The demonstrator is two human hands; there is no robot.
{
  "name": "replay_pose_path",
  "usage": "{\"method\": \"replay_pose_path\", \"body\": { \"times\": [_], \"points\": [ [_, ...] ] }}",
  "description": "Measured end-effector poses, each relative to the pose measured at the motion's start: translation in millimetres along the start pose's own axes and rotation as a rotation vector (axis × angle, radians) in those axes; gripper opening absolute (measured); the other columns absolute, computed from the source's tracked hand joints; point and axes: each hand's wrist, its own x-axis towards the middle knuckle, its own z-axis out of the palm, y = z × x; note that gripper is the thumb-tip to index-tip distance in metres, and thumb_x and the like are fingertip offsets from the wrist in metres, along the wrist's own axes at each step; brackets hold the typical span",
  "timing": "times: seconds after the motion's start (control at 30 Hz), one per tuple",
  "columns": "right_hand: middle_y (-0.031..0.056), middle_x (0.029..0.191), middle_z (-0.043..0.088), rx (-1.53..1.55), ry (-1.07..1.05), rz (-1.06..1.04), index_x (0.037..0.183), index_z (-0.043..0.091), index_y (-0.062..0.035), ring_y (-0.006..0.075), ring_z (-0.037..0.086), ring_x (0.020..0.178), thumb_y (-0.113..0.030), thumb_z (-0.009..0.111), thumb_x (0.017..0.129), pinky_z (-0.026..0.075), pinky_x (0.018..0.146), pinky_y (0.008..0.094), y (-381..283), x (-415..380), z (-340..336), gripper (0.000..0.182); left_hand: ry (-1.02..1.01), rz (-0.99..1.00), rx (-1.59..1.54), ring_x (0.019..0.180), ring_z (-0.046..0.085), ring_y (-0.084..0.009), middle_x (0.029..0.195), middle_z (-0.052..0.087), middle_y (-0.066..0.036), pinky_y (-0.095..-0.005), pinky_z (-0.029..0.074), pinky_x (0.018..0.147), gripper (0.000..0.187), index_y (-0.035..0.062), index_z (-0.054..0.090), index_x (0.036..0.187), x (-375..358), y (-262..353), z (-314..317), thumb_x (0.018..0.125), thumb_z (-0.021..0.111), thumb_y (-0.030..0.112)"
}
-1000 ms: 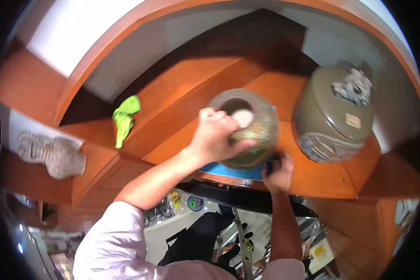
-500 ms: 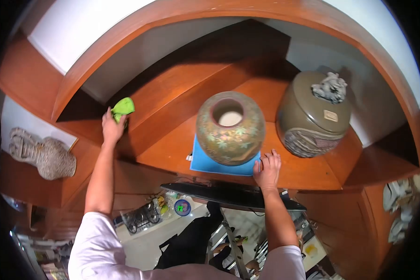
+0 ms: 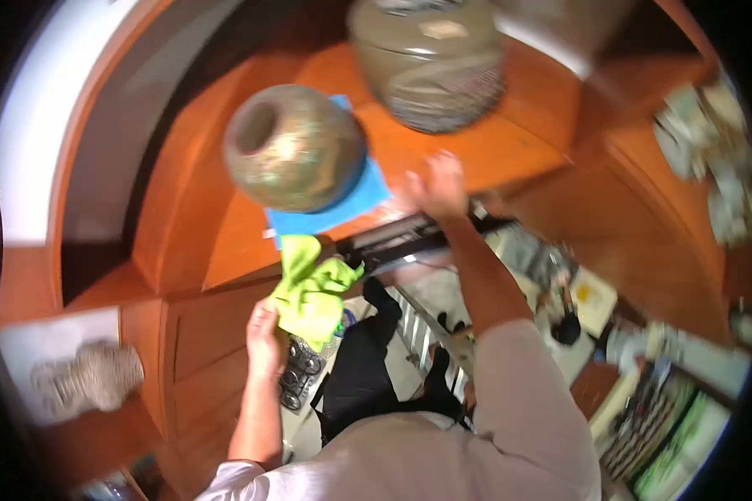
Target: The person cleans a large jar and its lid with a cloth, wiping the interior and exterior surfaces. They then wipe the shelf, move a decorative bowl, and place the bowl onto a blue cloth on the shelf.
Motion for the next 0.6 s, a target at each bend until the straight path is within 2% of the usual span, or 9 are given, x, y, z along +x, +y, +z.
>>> {"method": "replay_pose_path", "body": {
  "times": [0.1, 0.17, 0.23, 0.3, 0.33, 0.4, 0.43, 0.5, 0.6],
  "points": [
    [0.0244, 0.12, 0.059, 0.165, 0.011, 0.122, 0.117, 0.061, -0.0005, 0.044, 0.05, 0.124, -0.025, 0.071, 0.086, 0.041, 0.107, 0.0506, -12, -1, -24, 0.04, -0.198, -0.147, 0.09, 0.115, 0.059, -0.0192, 0.12, 0.067, -0.008, -0.0366, 0.043, 0.105, 0.025, 0.0026, 0.063, 0.119, -22, -30, 49, 0.101, 0.056, 0.018],
    [0.0213, 0.117, 0.062, 0.294, -0.2, 0.299, 0.119, 0.061, -0.0021, 0.0367, 0.056, 0.119, -0.021, 0.07, 0.085, 0.044, 0.105, 0.0443, -31, -19, -50, 0.04, -0.348, -0.282, -0.218, 0.119, 0.059, -0.0234, 0.126, 0.065, -0.011, -0.0409, 0.043, 0.106, 0.031, 0.0025, 0.06, 0.12, -30, -33, 72, 0.097, 0.059, 0.024],
    [0.016, 0.123, 0.063, 0.633, -0.491, 0.415, 0.125, 0.06, -0.0014, 0.0278, 0.058, 0.121, -0.021, 0.066, 0.095, 0.047, 0.102, 0.0398, -62, -49, -93, 0.037, -0.431, -0.4, -0.396, 0.127, 0.056, -0.0289, 0.131, 0.062, -0.014, -0.0463, 0.041, 0.112, 0.038, 0.0024, 0.057, 0.124, -35, -27, 88, 0.094, 0.06, 0.024],
    [0.0101, 0.129, 0.063, 1.277, -0.677, 0.785, 0.138, 0.054, -0.0033, 0.0212, 0.057, 0.123, -0.029, 0.06, 0.102, 0.046, 0.103, 0.0377, -87, -89, -124, 0.044, -0.534, -0.353, -0.445, 0.129, 0.055, -0.0305, 0.134, 0.06, -0.015, -0.0474, 0.039, 0.114, 0.043, 0.0017, 0.056, 0.127, -39, -19, 98, 0.092, 0.06, 0.025],
    [0.0083, 0.131, 0.062, 1.449, -0.72, 0.971, 0.141, 0.051, -0.0039, 0.0202, 0.057, 0.124, -0.032, 0.057, 0.103, 0.046, 0.104, 0.0371, -104, -105, -143, 0.048, -0.558, -0.366, -0.463, 0.127, 0.056, -0.0315, 0.132, 0.061, -0.014, -0.0492, 0.04, 0.113, 0.047, 0.004, 0.054, 0.131, -41, -13, 102, 0.091, 0.061, 0.027],
    [0.0061, 0.133, 0.063, 1.654, -0.891, 0.97, 0.143, 0.05, -0.0027, 0.018, 0.058, 0.123, -0.031, 0.062, 0.101, 0.045, 0.106, 0.0351, -115, -131, -166, 0.052, -0.613, -0.359, -0.256, 0.127, 0.056, -0.0304, 0.136, 0.059, -0.013, -0.0472, 0.043, 0.111, 0.056, 0.0048, 0.049, 0.14, -35, -6, 99, 0.09, 0.066, 0.022],
    [0.0048, 0.128, 0.065, 1.777, -0.925, 0.98, 0.14, 0.052, -0.0015, 0.0168, 0.06, 0.12, -0.022, 0.067, 0.098, 0.046, 0.106, 0.034, -110, -143, -166, 0.049, -0.616, -0.354, -0.075, 0.127, 0.056, -0.0291, 0.136, 0.059, -0.012, -0.0458, 0.044, 0.11, 0.058, 0.0051, 0.047, 0.142, -29, -8, 94, 0.09, 0.068, 0.019],
    [0.0047, 0.12, 0.066, 1.646, -0.63, 1.149, 0.126, 0.06, -0.0013, 0.0165, 0.063, 0.108, -0.01, 0.068, 0.096, 0.051, 0.095, 0.0313, -111, -146, -176, 0.033, -0.644, -0.36, 0.348, 0.118, 0.059, -0.0187, 0.128, 0.062, -0.01, -0.0365, 0.05, 0.102, 0.053, 0.0016, 0.046, 0.142, -22, -10, 91, 0.093, 0.068, 0.002],
    [0.0081, 0.12, 0.066, 1.157, -0.72, 0.957, 0.129, 0.058, -0.0021, 0.0176, 0.062, 0.112, -0.005, 0.067, 0.094, 0.051, 0.097, 0.032, -104, -140, -187, 0.036, -0.698, -0.36, 0.732, 0.107, 0.06, -0.0147, 0.114, 0.067, -0.007, -0.0297, 0.049, 0.095, 0.053, -0.0004, 0.047, 0.141, -12, -14, 72, 0.094, 0.071, 0.005]
  ]
}}
